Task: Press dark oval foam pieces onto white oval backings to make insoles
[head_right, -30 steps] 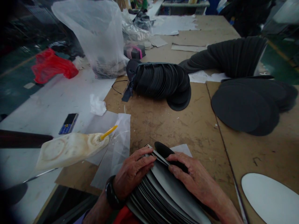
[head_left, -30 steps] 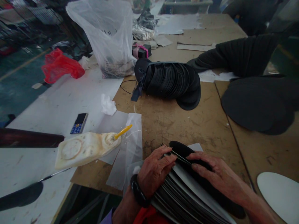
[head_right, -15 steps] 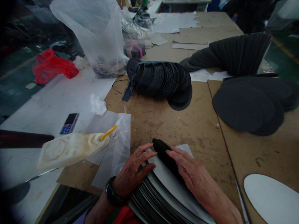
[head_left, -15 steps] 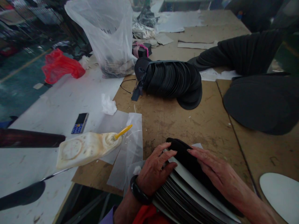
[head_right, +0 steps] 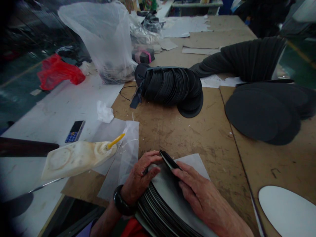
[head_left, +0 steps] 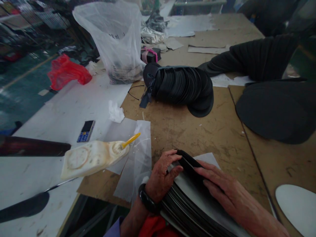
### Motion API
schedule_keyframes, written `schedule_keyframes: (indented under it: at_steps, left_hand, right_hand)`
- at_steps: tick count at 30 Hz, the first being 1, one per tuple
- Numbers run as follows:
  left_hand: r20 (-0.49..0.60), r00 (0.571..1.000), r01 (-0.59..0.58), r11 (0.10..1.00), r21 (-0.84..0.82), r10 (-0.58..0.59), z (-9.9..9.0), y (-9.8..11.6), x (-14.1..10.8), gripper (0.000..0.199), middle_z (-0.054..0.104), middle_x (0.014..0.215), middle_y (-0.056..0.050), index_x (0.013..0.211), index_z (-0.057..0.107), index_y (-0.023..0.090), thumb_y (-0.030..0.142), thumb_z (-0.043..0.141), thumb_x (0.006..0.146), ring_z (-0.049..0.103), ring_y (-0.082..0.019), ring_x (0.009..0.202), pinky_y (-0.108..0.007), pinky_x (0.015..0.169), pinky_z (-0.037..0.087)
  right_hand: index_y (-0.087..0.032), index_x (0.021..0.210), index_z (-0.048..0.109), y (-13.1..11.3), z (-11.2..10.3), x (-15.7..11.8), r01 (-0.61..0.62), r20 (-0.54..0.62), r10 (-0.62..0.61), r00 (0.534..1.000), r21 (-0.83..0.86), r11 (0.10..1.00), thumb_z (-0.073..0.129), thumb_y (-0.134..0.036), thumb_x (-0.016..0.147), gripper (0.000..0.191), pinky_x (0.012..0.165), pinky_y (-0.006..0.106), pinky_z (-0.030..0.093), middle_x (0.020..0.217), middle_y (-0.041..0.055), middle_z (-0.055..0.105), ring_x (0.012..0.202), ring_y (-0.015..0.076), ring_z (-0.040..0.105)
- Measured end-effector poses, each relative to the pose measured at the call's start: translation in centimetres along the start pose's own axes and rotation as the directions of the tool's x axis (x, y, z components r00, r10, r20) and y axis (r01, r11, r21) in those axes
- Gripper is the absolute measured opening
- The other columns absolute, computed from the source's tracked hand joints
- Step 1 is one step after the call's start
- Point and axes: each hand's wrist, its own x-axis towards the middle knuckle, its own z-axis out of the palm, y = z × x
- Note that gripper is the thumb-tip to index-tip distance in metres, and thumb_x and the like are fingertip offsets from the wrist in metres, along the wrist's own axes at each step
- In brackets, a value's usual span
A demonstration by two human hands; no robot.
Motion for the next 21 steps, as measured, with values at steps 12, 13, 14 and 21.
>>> schedule_keyframes:
  at_steps: [12, 13, 14, 21]
  left_hand:
    - [0.364, 0.926, 0.181, 0.962, -0.206, -0.096, -2.3, -0.4, -0.1, 0.024, 0.056, 0.118, -0.005, 0.101, 0.064, 0.022, 0.032, 0.061, 0.079, 0.05, -0.02, 0.111, -0.034, 0.098, 0.036]
    - [0.356, 0.93, 0.18, 0.961, -0.212, -0.095, -2.1, -0.3, 0.1, 0.023, 0.057, 0.117, -0.005, 0.1, 0.064, 0.022, 0.032, 0.061, 0.079, 0.051, -0.02, 0.11, -0.033, 0.098, 0.036]
    - [0.345, 0.934, 0.18, 0.959, -0.219, -0.096, -2.0, -0.2, 0.3, 0.023, 0.058, 0.115, -0.005, 0.099, 0.064, 0.021, 0.032, 0.061, 0.079, 0.051, -0.02, 0.11, -0.033, 0.098, 0.036]
    - [0.285, 0.944, 0.235, 0.948, -0.216, -0.17, -1.1, -0.1, 0.7, 0.023, 0.062, 0.096, -0.004, 0.087, 0.063, 0.018, 0.039, 0.06, 0.08, 0.056, -0.018, 0.096, -0.03, 0.09, 0.04]
  right_hand:
    - [-0.031, 0.123, 0.055, 0.9, 0.5, -1.0, -0.095, 0.065, 0.095, 0.993, 0.004, 0.995, 0.049, -0.04, 0.087, 0.038, 0.102, 0.044, 0.038, 0.142, 0.0032, 0.039, 0.126, 0.0252, 0.04]
    - [-0.032, 0.122, 0.055, 0.8, 0.6, -1.1, -0.111, 0.075, 0.11, 0.991, 0.007, 0.994, 0.053, -0.044, 0.084, 0.04, 0.101, 0.045, 0.039, 0.142, 0.0026, 0.038, 0.126, 0.0266, 0.041]
    - [-0.033, 0.123, 0.055, 0.8, 0.8, -1.2, -0.125, 0.086, 0.124, 0.989, 0.008, 0.992, 0.056, -0.046, 0.082, 0.043, 0.1, 0.046, 0.039, 0.143, 0.0021, 0.037, 0.126, 0.0276, 0.041]
    - [-0.034, 0.123, 0.055, 1.0, 0.5, -1.1, -0.149, 0.115, 0.146, 0.983, 0.017, 0.989, 0.054, -0.048, 0.082, 0.043, 0.101, 0.046, 0.038, 0.144, 0.0015, 0.036, 0.125, 0.0273, 0.041]
